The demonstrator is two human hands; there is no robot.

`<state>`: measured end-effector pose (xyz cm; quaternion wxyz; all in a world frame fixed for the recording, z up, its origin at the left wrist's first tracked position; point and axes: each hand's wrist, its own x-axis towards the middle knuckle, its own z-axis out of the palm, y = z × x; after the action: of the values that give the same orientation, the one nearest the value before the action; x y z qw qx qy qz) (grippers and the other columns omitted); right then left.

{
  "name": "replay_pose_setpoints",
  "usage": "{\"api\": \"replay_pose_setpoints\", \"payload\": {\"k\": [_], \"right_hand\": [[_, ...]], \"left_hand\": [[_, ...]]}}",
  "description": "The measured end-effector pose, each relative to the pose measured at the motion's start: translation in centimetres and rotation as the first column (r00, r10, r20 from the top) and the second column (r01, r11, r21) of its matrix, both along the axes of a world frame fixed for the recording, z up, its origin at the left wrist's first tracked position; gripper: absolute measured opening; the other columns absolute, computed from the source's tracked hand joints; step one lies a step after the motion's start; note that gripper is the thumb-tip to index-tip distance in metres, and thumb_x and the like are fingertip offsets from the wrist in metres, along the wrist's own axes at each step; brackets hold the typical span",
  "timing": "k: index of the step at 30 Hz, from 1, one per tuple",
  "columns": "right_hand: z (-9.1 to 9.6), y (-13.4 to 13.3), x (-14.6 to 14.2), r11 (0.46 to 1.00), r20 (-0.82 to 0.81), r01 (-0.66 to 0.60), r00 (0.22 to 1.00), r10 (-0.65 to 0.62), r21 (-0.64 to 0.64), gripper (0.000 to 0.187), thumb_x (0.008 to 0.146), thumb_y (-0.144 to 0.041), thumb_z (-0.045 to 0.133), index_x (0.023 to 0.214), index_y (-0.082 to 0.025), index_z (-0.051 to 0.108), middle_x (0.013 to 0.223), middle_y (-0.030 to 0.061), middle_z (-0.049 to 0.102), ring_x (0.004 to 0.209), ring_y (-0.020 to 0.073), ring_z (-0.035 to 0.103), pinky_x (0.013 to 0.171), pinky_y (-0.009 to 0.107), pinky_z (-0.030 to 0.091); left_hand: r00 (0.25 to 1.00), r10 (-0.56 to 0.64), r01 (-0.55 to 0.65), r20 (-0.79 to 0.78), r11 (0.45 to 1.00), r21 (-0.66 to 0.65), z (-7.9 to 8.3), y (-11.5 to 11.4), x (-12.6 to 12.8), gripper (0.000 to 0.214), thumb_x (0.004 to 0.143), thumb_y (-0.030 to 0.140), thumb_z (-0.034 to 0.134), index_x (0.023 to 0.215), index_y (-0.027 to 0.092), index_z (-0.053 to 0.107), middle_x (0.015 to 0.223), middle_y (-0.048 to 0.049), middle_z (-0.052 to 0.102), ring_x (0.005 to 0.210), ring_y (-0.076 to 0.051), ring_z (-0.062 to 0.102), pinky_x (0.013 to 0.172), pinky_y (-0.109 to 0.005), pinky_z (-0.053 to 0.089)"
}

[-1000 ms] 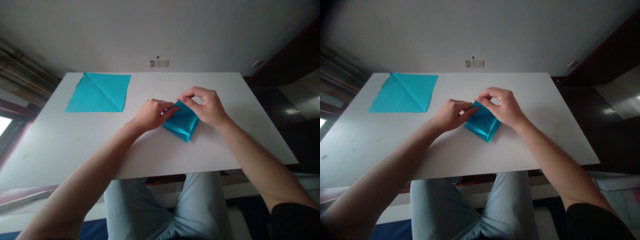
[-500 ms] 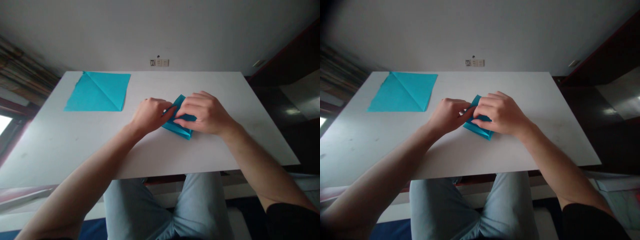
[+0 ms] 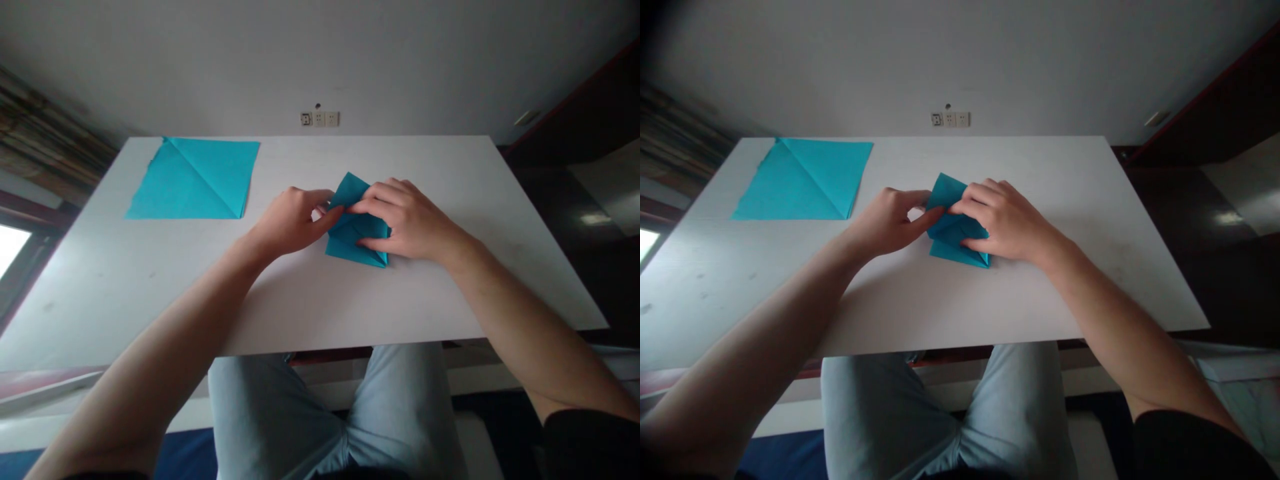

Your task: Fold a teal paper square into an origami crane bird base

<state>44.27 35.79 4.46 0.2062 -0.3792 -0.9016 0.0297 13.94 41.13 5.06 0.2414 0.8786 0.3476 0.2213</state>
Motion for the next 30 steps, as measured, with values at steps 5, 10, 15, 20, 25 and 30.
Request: {"api": "replay_pose_setpoints", "payload": {"k": [5, 10, 15, 20, 25, 30], "right_hand": [[-0.3, -0.5, -0.1, 0.999, 0.087, 0.034, 0.996, -0.032, -0.021, 0.045, 0.114, -0.042, 0.088, 0.158, -0.031, 0.086, 0.157, 0.0156, 0.086, 0.14, 0.0438, 0.07, 0.121, 0.063, 0.045], [-0.5, -1.0, -0.6, 0.998, 0.138, 0.031, 0.99, -0.023, -0.056, 0.047, 0.118, -0.034, 0.077, 0.164, -0.027, 0.084, 0.164, 0.0166, 0.083, 0.145, 0.0419, 0.07, 0.132, 0.064, 0.036], [-0.5, -0.8, -0.4, 0.995, 0.124, 0.025, 0.992, -0.013, -0.094, 0.051, 0.12, -0.038, 0.075, 0.169, -0.026, 0.082, 0.167, 0.0177, 0.081, 0.148, 0.0425, 0.07, 0.133, 0.063, 0.036], [-0.6, -0.7, -0.3, 0.992, 0.116, 0.018, 0.993, -0.003, -0.124, 0.052, 0.121, -0.039, 0.075, 0.171, -0.024, 0.08, 0.174, 0.019, 0.077, 0.157, 0.0437, 0.068, 0.135, 0.064, 0.038], [-0.6, -0.6, -0.3, 0.986, 0.117, 0.004, 0.993, 0.016, -0.165, 0.048, 0.129, -0.042, 0.064, 0.171, -0.024, 0.081, 0.174, 0.0199, 0.078, 0.155, 0.0438, 0.072, 0.133, 0.065, 0.043], [-0.3, 0.1, 0.2, 0.973, 0.057, -0.075, 0.994, 0.089, -0.219, 0.051, 0.134, -0.033, 0.047, 0.165, -0.025, 0.086, 0.167, 0.0182, 0.084, 0.145, 0.0375, 0.08, 0.124, 0.058, 0.055]], "left_hand": [[1.0, 0.013, -0.013, 0.001, 1.0, -0.02, -0.1, 0.1, 0.1, 0.026, 0.122, 0.038, 0.067, 0.102, 0.025, 0.078, 0.103, -0.008, 0.094, 0.092, -0.024, 0.086, 0.082, -0.035, 0.056], [0.994, 0.063, -0.06, 0.083, 0.997, -0.048, -1.0, 0.4, 0.3, 0.02, 0.124, 0.042, 0.07, 0.113, 0.025, 0.075, 0.109, -0.0092, 0.095, 0.101, -0.026, 0.091, 0.087, -0.034, 0.062], [0.984, 0.03, -0.005, 0.173, 0.989, -0.146, -1.3, 1.0, 0.1, 0.058, 0.124, 0.068, 0.071, 0.159, 0.022, 0.073, 0.127, -0.0123, 0.096, 0.11, -0.029, 0.092, 0.093, -0.037, 0.069], [0.948, -0.192, 0.247, 0.255, 0.948, -0.202, -1.8, 2.6, -1.0, 0.092, 0.1, 0.065, 0.099, 0.176, 0.023, 0.067, 0.144, -0.0139, 0.092, 0.124, -0.032, 0.09, 0.108, -0.042, 0.073], [0.918, -0.268, 0.348, 0.293, 0.898, -0.268, -2.4, 3.9, -1.6, 0.083, 0.09, 0.058, 0.112, 0.16, 0.028, 0.079, 0.141, -0.0116, 0.093, 0.128, -0.033, 0.089, 0.114, -0.046, 0.073], [0.941, -0.219, 0.294, 0.259, 0.907, -0.303, -2.1, 3.8, -1.5, 0.072, 0.088, 0.059, 0.114, 0.144, 0.024, 0.084, 0.135, -0.0112, 0.095, 0.124, -0.034, 0.089, 0.11, -0.046, 0.074]]}}
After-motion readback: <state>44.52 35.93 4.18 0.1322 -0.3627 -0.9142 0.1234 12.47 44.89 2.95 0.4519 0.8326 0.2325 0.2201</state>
